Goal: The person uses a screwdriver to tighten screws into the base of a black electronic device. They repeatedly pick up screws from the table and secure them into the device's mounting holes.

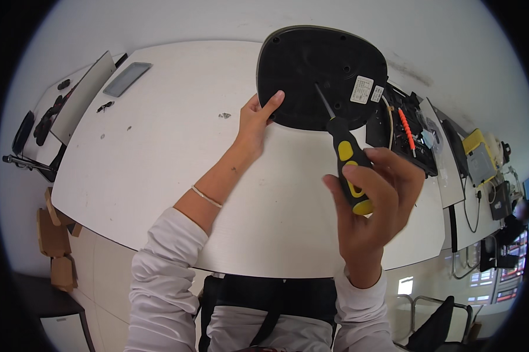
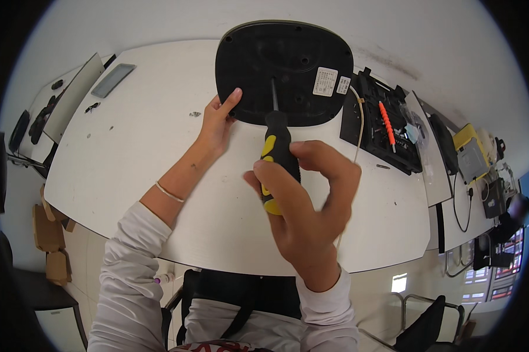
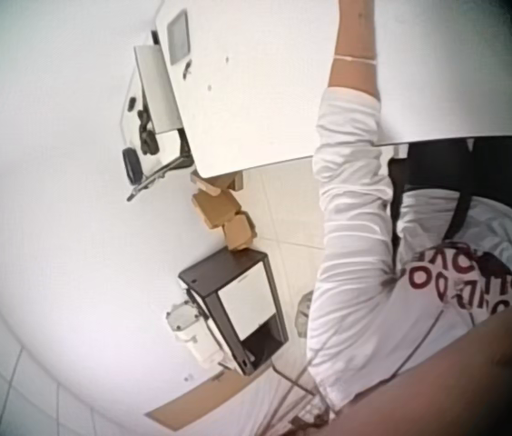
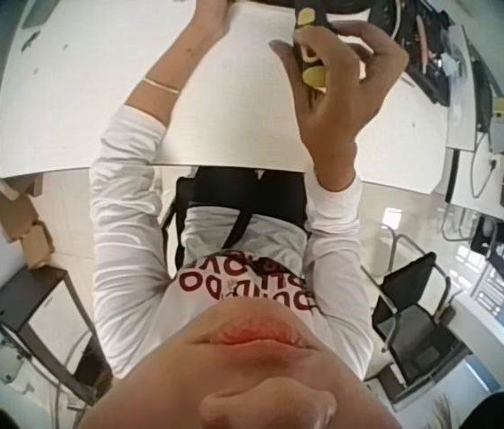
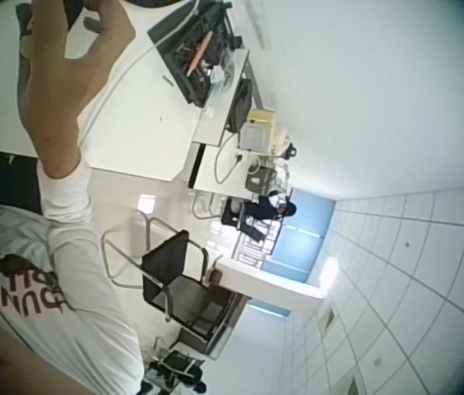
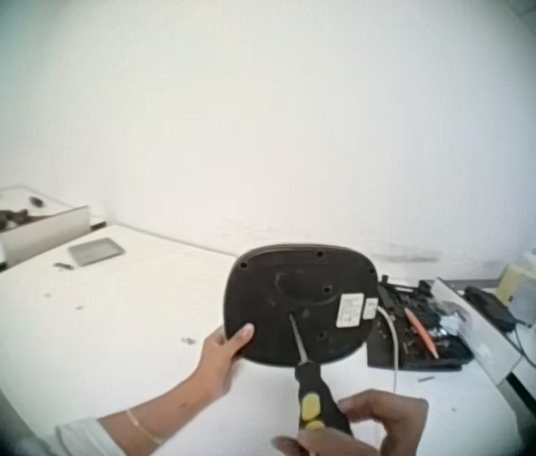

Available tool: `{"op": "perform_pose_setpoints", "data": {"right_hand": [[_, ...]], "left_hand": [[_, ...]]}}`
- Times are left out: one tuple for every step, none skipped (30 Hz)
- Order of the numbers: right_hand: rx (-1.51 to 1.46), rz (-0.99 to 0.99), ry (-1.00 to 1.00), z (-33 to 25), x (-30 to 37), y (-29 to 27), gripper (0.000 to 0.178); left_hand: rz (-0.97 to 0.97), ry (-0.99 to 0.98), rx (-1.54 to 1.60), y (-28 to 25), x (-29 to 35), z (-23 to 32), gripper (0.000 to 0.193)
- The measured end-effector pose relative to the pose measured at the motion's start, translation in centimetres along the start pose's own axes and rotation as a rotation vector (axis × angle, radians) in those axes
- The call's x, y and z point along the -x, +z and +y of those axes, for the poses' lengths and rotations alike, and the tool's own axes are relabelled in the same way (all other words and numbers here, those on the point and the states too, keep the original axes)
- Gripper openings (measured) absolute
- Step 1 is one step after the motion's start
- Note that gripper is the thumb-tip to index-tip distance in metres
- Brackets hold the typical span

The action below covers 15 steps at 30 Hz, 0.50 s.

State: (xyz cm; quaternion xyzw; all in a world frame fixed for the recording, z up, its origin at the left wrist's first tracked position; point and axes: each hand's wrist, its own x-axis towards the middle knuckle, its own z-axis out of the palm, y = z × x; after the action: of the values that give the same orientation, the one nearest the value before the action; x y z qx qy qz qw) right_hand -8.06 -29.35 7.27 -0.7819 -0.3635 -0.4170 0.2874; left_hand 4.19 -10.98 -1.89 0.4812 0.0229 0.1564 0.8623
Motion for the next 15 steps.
{"op": "perform_pose_setpoints", "data": {"right_hand": [[-0.055,0.066,-0.010,0.4,0.3,0.2,0.034],[-0.116,0.127,-0.020,0.6,0.6,0.4,0.033],[-0.177,0.120,-0.028,0.7,0.5,0.4,0.034],[-0.198,0.092,-0.034,0.8,0.6,0.5,0.035],[-0.217,0.066,-0.041,0.9,0.6,0.7,0.037],[-0.202,0.060,-0.030,0.8,0.6,0.7,0.039],[-0.188,0.053,-0.020,0.8,0.6,0.6,0.040],[-0.138,0.068,0.008,0.3,0.6,0.3,0.042],[-0.087,0.083,0.035,-0.1,0.6,0.0,0.044],[-0.071,0.090,0.040,-0.1,0.5,-0.2,0.042],[-0.054,0.099,0.046,0.0,0.5,-0.4,0.040],[-0.037,0.108,0.048,0.1,0.4,-0.5,0.038],[-0.033,0.105,0.032,0.5,0.8,-0.5,0.036],[-0.035,0.106,0.012,0.8,1.0,-0.4,0.035],[-0.067,0.114,0.008,0.8,1.2,-0.4,0.031]], "left_hand": [[-0.001,0.003,-0.014,-0.1,-0.2,-0.3,0.037],[0.006,0.007,-0.027,-0.2,-0.1,-0.3,0.037],[0.002,0.005,-0.030,-0.4,-0.1,-0.3,0.037],[-0.001,0.003,-0.032,-0.5,-0.1,-0.3,0.038],[-0.008,0.001,-0.034,-0.4,-0.1,-0.2,0.038],[-0.010,0.003,-0.034,-0.4,0.0,-0.1,0.038],[-0.012,0.005,-0.035,-0.4,0.1,-0.1,0.038],[-0.018,0.009,-0.035,-0.3,0.2,0.0,0.038],[-0.029,0.009,-0.045,-0.3,0.2,0.0,0.038],[-0.038,0.008,-0.055,-0.3,0.2,0.0,0.038],[-0.049,0.004,-0.067,-0.2,0.4,-0.1,0.038],[-0.062,-0.002,-0.079,-0.1,0.6,-0.1,0.038],[-0.074,-0.009,-0.090,0.0,0.7,-0.1,0.038],[-0.083,-0.009,-0.105,0.0,0.8,0.0,0.038],[-0.086,0.008,-0.123,0.0,0.9,0.0,0.039]]}}
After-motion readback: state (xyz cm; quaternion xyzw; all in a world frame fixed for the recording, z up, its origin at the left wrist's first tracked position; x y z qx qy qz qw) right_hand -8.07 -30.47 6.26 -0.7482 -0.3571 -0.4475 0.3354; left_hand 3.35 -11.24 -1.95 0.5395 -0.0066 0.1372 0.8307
